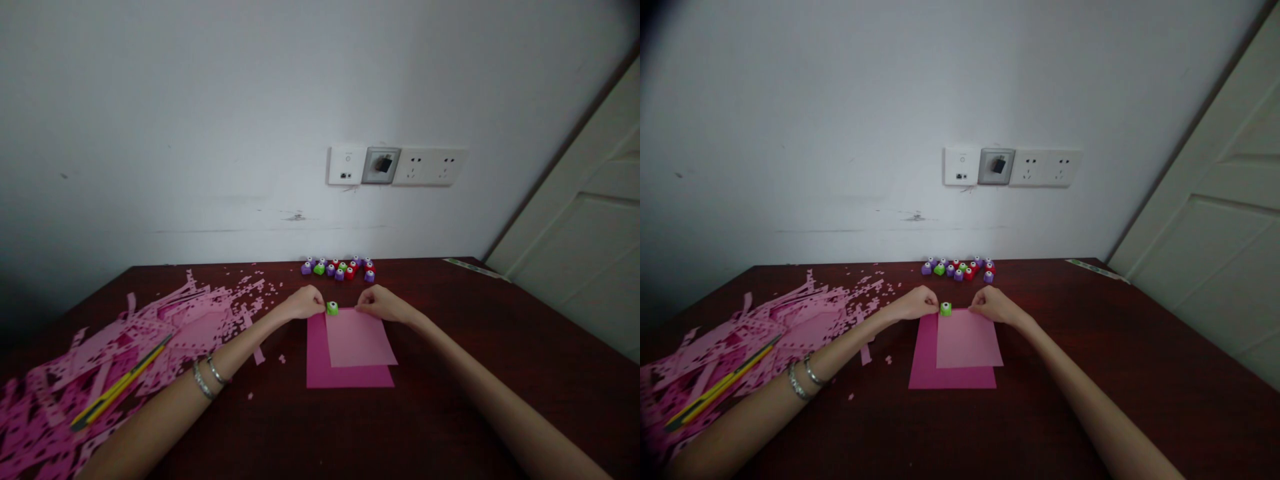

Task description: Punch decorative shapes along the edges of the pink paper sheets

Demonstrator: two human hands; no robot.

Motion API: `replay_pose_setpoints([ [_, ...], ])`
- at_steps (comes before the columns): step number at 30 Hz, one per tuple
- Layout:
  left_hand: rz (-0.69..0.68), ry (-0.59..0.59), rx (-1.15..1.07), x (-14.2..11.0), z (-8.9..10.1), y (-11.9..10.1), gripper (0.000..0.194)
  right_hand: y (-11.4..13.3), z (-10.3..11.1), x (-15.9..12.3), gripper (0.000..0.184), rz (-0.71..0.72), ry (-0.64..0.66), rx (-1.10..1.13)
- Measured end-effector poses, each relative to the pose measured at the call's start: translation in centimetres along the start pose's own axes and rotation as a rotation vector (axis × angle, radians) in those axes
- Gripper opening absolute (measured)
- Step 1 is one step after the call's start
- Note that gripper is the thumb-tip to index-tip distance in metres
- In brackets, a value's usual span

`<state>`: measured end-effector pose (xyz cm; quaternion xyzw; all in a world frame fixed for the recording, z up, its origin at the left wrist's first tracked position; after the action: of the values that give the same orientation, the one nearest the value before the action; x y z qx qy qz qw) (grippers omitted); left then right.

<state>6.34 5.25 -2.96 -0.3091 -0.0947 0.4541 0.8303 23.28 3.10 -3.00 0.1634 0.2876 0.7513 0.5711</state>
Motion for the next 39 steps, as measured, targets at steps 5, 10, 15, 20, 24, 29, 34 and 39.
replay_pose_setpoints([
  [5,0.006,-0.009,0.008,-0.03,0.04,-0.05,0.022,0.08,0.15,-0.04,0.021,0.006,-0.012,-0.015],
  [10,0.000,-0.021,0.014,0.01,0.09,-0.01,0.022,-0.08,0.13,0.07,0.021,0.019,-0.024,-0.016],
  [15,-0.011,-0.015,0.012,0.07,0.03,0.03,0.021,-0.06,0.09,0.03,0.020,0.013,-0.025,-0.014],
  [20,-0.003,-0.017,0.009,-0.06,0.10,-0.12,0.021,-0.08,0.11,0.05,0.019,0.004,-0.027,-0.013],
  [24,-0.003,-0.018,0.019,-0.07,0.10,-0.19,0.021,-0.23,0.05,0.18,0.019,0.015,-0.032,-0.022],
  [29,-0.017,-0.012,0.019,0.08,0.00,-0.07,0.022,-0.34,0.02,0.21,0.019,0.024,-0.038,-0.029],
  [34,-0.024,-0.013,0.025,0.10,0.04,-0.05,0.023,-0.25,0.06,0.18,0.019,0.023,-0.040,-0.041],
  [39,-0.013,-0.034,0.022,0.15,0.03,0.05,0.024,-0.12,0.06,0.22,0.018,0.019,-0.058,-0.032],
])
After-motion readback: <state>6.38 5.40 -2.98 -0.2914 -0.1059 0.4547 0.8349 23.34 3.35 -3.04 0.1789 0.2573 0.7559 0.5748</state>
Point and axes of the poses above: each hand's wrist, its own x-axis towards the middle knuckle, its own z-axis out of the back of the hand, y = z × x, the point moved 7 cm from there along x, towards the middle knuckle, and after that the axes turned 1 degree about -x, right-handed, at the moved point
